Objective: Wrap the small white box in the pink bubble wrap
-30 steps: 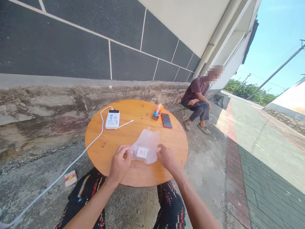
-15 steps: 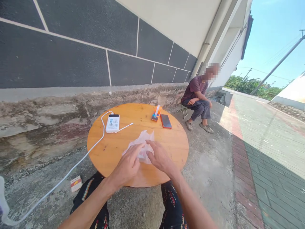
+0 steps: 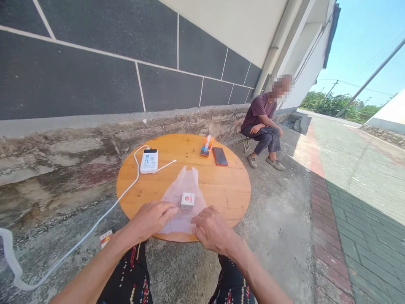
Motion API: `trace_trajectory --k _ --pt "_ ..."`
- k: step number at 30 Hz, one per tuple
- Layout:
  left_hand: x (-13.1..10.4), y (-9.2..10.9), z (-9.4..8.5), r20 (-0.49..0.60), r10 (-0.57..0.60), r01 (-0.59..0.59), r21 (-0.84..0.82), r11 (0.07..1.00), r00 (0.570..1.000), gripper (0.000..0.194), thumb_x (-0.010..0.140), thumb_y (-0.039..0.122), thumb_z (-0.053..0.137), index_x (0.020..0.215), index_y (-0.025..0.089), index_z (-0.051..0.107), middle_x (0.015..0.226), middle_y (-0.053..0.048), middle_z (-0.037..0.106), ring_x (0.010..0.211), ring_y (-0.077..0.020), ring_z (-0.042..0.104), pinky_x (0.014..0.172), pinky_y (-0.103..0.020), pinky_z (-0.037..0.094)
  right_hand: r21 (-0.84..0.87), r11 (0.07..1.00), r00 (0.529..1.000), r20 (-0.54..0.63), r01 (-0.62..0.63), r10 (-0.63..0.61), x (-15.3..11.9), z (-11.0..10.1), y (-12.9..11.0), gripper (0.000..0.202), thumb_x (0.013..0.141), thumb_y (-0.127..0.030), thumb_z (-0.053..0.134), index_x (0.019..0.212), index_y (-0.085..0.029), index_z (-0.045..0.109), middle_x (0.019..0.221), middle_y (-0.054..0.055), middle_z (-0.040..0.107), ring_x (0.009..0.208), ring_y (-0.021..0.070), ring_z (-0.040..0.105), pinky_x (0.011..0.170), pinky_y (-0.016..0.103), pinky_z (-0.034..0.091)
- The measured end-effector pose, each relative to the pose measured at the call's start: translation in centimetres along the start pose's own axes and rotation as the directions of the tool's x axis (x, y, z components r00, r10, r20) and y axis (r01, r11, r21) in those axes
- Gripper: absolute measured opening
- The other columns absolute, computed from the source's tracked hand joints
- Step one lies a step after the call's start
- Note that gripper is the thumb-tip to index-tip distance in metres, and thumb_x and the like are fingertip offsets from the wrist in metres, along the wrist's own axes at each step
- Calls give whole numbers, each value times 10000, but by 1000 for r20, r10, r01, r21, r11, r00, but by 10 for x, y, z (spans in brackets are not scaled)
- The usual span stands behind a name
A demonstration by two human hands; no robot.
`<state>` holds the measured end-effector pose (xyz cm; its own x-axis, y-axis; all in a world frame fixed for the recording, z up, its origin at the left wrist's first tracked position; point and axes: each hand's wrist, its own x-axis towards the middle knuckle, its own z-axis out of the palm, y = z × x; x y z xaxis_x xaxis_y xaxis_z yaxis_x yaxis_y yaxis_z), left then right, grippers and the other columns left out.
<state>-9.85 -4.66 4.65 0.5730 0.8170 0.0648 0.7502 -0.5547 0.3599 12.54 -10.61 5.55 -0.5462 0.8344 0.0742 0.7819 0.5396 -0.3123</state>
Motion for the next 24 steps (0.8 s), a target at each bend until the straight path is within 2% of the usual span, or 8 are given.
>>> trace_trajectory --k 4,7,10,12,14,17,19,24 --pt "6 -7 18 9 -28 28 37 999 1000 195 837 246 440 892 216 624 902 -49 666 877 -220 622 724 -299 428 53 996 997 44 -68 66 -4 11 3 205 890 -160 425 887 -190 628 840 37 654 829 176 589 786 300 390" --pt "14 -8 24 -90 11 -15 -38 999 996 412 778 149 447 1176 215 530 1119 -75 601 1045 -220 570 857 -315 440 142 978 983 -75 -156 168 3 14 11 254 891 -127 369 1028 -187 575 966 54 629 859 163 593 765 272 423" --pt "24 -8 30 -164 60 -82 -132 988 985 584 728 65 414 1296 197 417 1262 -88 523 1180 -197 489 972 -297 404 162 973 965 -177 -167 195 21 14 20 393 843 -63 340 1193 -175 482 1144 82 579 904 158 596 796 269 442" --pt "30 -9 36 -170 61 -90 -166 982 984 640 713 45 398 1337 181 365 1320 -97 486 1236 -191 448 1021 -297 376 90 978 967 -157 -188 200 35 11 24 487 797 -29 344 1252 -165 449 1227 99 545 953 171 598 825 278 441" --pt "34 -12 42 -149 29 -55 -173 983 988 669 716 54 396 1374 153 320 1361 -119 458 1271 -204 422 1052 -317 353 -20 959 955 -104 -282 278 45 8 27 519 777 -14 342 1268 -146 447 1245 120 541 963 196 610 813 292 446" --pt "36 -15 47 -124 -32 12 -162 987 992 693 725 88 410 1405 106 277 1407 -153 415 1306 -226 391 1080 -338 327 -164 881 896 -57 -444 441 48 7 30 469 809 -31 337 1257 -108 452 1210 156 560 898 224 641 738 308 455" --pt "36 -15 47 -119 -56 36 -163 986 991 717 723 118 435 1418 115 260 1430 -146 394 1318 -229 379 1083 -338 325 -221 841 866 -49 -494 497 43 10 31 391 836 -62 350 1203 -104 481 1164 161 579 868 230 647 705 306 452" --pt "34 -12 47 -108 -114 92 -187 978 988 760 713 203 498 1427 152 245 1450 -121 382 1320 -236 382 1072 -352 344 -254 828 862 -50 -500 505 25 25 33 214 881 -136 369 1014 -144 537 1090 128 594 862 210 642 698 284 440"
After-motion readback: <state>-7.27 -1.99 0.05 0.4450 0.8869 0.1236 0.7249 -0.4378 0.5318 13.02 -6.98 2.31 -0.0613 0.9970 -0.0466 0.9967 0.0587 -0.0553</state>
